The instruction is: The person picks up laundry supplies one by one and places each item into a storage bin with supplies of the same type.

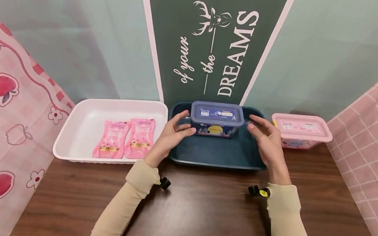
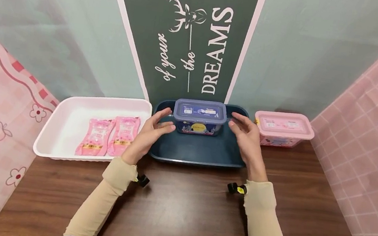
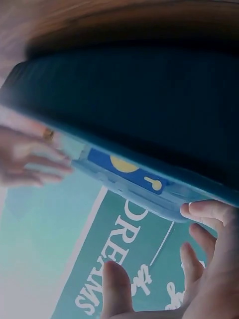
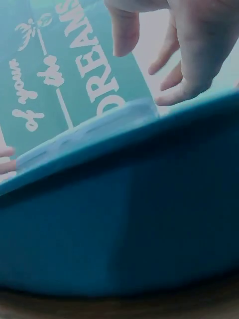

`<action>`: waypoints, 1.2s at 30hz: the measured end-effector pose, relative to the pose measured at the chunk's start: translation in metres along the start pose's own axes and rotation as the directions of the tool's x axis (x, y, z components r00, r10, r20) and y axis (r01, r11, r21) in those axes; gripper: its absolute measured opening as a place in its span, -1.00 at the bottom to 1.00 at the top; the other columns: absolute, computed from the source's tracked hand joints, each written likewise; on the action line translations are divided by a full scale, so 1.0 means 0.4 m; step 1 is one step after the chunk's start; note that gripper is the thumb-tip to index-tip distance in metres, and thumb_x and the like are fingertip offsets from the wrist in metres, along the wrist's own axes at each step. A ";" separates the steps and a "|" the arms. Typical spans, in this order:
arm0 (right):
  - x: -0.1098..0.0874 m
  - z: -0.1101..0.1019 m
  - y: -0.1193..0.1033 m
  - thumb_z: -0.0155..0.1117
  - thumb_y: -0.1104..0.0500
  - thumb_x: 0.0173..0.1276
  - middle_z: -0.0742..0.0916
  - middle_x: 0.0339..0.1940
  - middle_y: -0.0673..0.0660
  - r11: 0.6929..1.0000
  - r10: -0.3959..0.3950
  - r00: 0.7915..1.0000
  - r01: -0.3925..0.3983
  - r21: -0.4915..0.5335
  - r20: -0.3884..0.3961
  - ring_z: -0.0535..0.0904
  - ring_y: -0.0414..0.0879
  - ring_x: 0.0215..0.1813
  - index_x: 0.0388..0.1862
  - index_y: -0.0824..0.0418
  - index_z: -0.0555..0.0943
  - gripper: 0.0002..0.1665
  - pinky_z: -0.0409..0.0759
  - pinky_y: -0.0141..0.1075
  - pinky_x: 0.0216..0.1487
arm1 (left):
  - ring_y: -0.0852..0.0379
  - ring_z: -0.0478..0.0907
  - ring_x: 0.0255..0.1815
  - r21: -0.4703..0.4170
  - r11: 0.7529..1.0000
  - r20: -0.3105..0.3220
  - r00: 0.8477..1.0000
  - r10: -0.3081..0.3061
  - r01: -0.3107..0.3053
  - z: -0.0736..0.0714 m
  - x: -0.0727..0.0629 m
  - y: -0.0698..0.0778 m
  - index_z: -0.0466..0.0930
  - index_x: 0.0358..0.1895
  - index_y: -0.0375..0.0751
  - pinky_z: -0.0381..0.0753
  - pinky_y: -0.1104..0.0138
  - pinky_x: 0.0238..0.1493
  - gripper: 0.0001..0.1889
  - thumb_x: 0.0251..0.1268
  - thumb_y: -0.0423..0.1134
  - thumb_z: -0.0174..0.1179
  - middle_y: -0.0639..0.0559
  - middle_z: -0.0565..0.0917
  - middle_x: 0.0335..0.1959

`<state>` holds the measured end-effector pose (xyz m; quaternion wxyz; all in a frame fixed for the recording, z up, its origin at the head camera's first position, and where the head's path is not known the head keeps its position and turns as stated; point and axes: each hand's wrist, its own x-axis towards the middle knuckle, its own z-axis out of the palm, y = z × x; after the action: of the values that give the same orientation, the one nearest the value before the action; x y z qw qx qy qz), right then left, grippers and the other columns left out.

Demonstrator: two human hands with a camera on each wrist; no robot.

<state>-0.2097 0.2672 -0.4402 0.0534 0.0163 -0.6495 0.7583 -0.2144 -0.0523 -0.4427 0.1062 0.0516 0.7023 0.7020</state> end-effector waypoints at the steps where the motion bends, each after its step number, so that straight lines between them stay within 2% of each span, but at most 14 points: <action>1: -0.003 -0.008 -0.006 0.30 0.32 0.57 0.72 0.16 -0.03 0.998 -0.042 0.999 0.041 -0.054 -0.026 0.67 -0.25 0.16 0.47 0.56 0.45 -0.41 0.63 -0.56 0.25 | -0.23 0.45 0.55 0.049 0.999 -0.004 1.000 0.022 -0.022 0.000 -0.007 0.000 0.21 0.70 -0.13 0.39 -0.12 0.61 -0.18 0.43 -0.27 0.38 -0.08 0.29 0.68; 4: -0.009 -0.046 -0.023 0.31 0.30 0.57 0.77 0.12 -0.09 0.953 -0.161 0.981 0.127 -0.275 -0.107 0.67 -0.30 0.17 0.39 0.42 0.60 -0.53 0.60 -0.63 0.18 | -0.26 0.47 0.53 0.190 0.977 0.001 0.995 0.096 -0.094 -0.002 -0.030 -0.005 0.26 0.67 -0.18 0.45 -0.13 0.56 -0.19 0.41 -0.27 0.40 -0.12 0.34 0.66; 6: -0.009 -0.087 -0.029 0.31 0.28 0.57 0.77 0.19 0.03 0.891 -0.221 0.966 0.145 -0.431 -0.131 0.67 -0.26 0.21 0.36 0.36 0.64 -0.56 0.59 -0.63 0.22 | -0.30 0.50 0.49 0.277 0.947 0.022 0.986 0.164 -0.164 -0.003 -0.048 -0.011 0.33 0.62 -0.25 0.46 -0.13 0.55 -0.23 0.39 -0.28 0.42 -0.19 0.40 0.61; 9: -0.010 -0.158 -0.027 0.32 0.23 0.56 0.71 0.35 0.23 0.735 -0.301 0.948 0.161 -0.659 -0.105 0.64 -0.06 0.35 0.34 0.30 0.68 -0.57 0.52 -0.59 0.36 | -0.27 0.55 0.44 0.411 0.873 0.068 0.963 0.259 -0.264 -0.007 -0.079 -0.023 0.48 0.51 -0.27 0.50 -0.10 0.53 -0.33 0.36 -0.26 0.44 -0.19 0.52 0.50; 11: -0.011 -0.208 -0.023 0.34 0.19 0.54 0.66 0.41 0.33 0.620 -0.340 0.939 0.181 -0.763 -0.054 0.57 0.15 0.44 0.34 0.33 0.67 -0.54 0.43 -0.43 0.55 | -0.22 0.56 0.42 0.506 0.796 0.109 0.940 0.324 -0.333 -0.011 -0.100 -0.030 0.58 0.41 -0.27 0.50 -0.09 0.53 -0.42 0.35 -0.23 0.45 -0.15 0.60 0.41; 14: -0.010 -0.279 -0.014 0.38 0.12 0.49 0.62 0.44 0.43 0.466 -0.367 0.929 0.216 -0.858 0.034 0.47 0.41 0.50 0.31 0.38 0.67 -0.49 0.34 -0.03 0.67 | -0.14 0.54 0.41 0.621 0.670 0.169 0.905 0.391 -0.406 -0.017 -0.131 -0.038 0.68 0.28 -0.25 0.48 -0.06 0.53 -0.54 0.36 -0.20 0.44 -0.09 0.67 0.32; 16: -0.013 -0.320 -0.006 0.35 0.06 0.50 0.57 0.47 0.49 0.394 -0.344 0.935 0.225 -0.891 0.084 0.38 0.52 0.54 0.31 0.39 0.66 -0.45 0.18 0.27 0.68 | -0.12 0.55 0.38 0.666 0.609 0.194 0.889 0.415 -0.430 -0.021 -0.151 -0.044 0.71 0.23 -0.25 0.49 -0.06 0.50 -0.59 0.38 -0.19 0.43 -0.06 0.70 0.28; 18: -0.016 -0.354 0.000 0.31 -0.03 0.54 0.52 0.51 0.51 0.326 -0.300 0.946 0.225 -0.918 0.125 0.30 0.54 0.58 0.37 0.37 0.63 -0.39 0.07 0.45 0.62 | -0.11 0.56 0.35 0.691 0.572 0.211 0.880 0.426 -0.443 -0.023 -0.165 -0.049 0.73 0.21 -0.24 0.53 -0.03 0.47 -0.63 0.41 -0.20 0.41 -0.05 0.73 0.24; 21: -0.023 -0.385 0.006 0.31 -0.14 0.55 0.45 0.58 0.48 0.216 -0.232 0.958 0.218 -0.952 0.167 0.23 0.52 0.62 0.49 0.27 0.55 -0.29 0.00 0.52 0.56 | -0.10 0.60 0.30 0.718 0.530 0.225 0.871 0.437 -0.452 -0.027 -0.179 -0.060 0.75 0.19 -0.21 0.59 0.01 0.41 -0.67 0.45 -0.22 0.38 -0.05 0.76 0.19; 24: -0.019 -0.396 0.009 0.42 -0.03 0.48 0.48 0.57 0.44 0.108 -0.243 0.945 0.250 -0.962 0.218 0.32 0.51 0.54 0.52 0.19 0.52 -0.29 0.13 0.47 0.53 | -0.08 0.67 0.21 0.755 0.462 0.256 0.858 0.444 -0.465 -0.030 -0.182 -0.072 0.78 0.14 -0.19 0.65 0.04 0.34 -0.73 0.47 -0.24 0.36 -0.04 0.79 0.12; 27: -0.013 -0.398 0.015 0.40 0.23 0.41 0.55 0.50 0.43 0.049 -0.295 0.922 0.278 -0.959 0.252 0.41 0.55 0.44 0.45 0.18 0.56 -0.37 0.25 0.43 0.45 | -0.02 0.73 0.09 0.790 0.386 0.298 0.849 0.437 -0.477 -0.033 -0.183 -0.083 0.83 0.01 -0.18 0.66 0.01 0.34 -0.82 0.49 -0.22 0.35 0.00 0.82 -0.02; 29: -0.013 -0.396 0.015 0.32 0.33 0.40 0.57 0.49 0.42 0.036 -0.305 0.918 0.278 -0.960 0.254 0.43 0.56 0.40 0.44 0.17 0.57 -0.39 0.28 0.42 0.43 | 0.02 0.76 0.03 0.800 0.354 0.322 0.845 0.427 -0.484 -0.035 -0.184 -0.087 0.85 -0.06 -0.17 0.62 -0.05 0.42 -0.83 0.49 -0.19 0.35 0.01 0.84 -0.09; 32: -0.016 -0.393 0.012 0.26 0.35 0.44 0.57 0.49 0.43 0.021 -0.292 0.925 0.262 -0.965 0.245 0.43 0.56 0.40 0.45 0.16 0.57 -0.40 0.28 0.42 0.44 | 0.06 0.79 -0.02 0.805 0.335 0.341 0.844 0.415 -0.490 -0.036 -0.186 -0.091 0.88 -0.09 -0.18 0.50 -0.15 0.53 -0.81 0.49 -0.16 0.36 0.02 0.86 -0.15; 36: -0.028 -0.389 0.006 0.26 0.35 0.45 0.60 0.45 0.43 0.002 -0.309 0.919 0.259 -0.966 0.246 0.46 0.58 0.37 0.42 0.17 0.59 -0.44 0.32 0.46 0.37 | 0.02 0.79 0.01 0.809 0.326 0.345 0.844 0.411 -0.489 -0.034 -0.189 -0.093 0.89 -0.04 -0.19 0.45 -0.15 0.56 -0.79 0.49 -0.17 0.36 0.01 0.88 -0.15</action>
<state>-0.1920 0.4199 -0.4679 0.2131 0.0918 -0.9689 0.0864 -0.1411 -0.0827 -0.4741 -0.1072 0.3173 0.9111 0.2402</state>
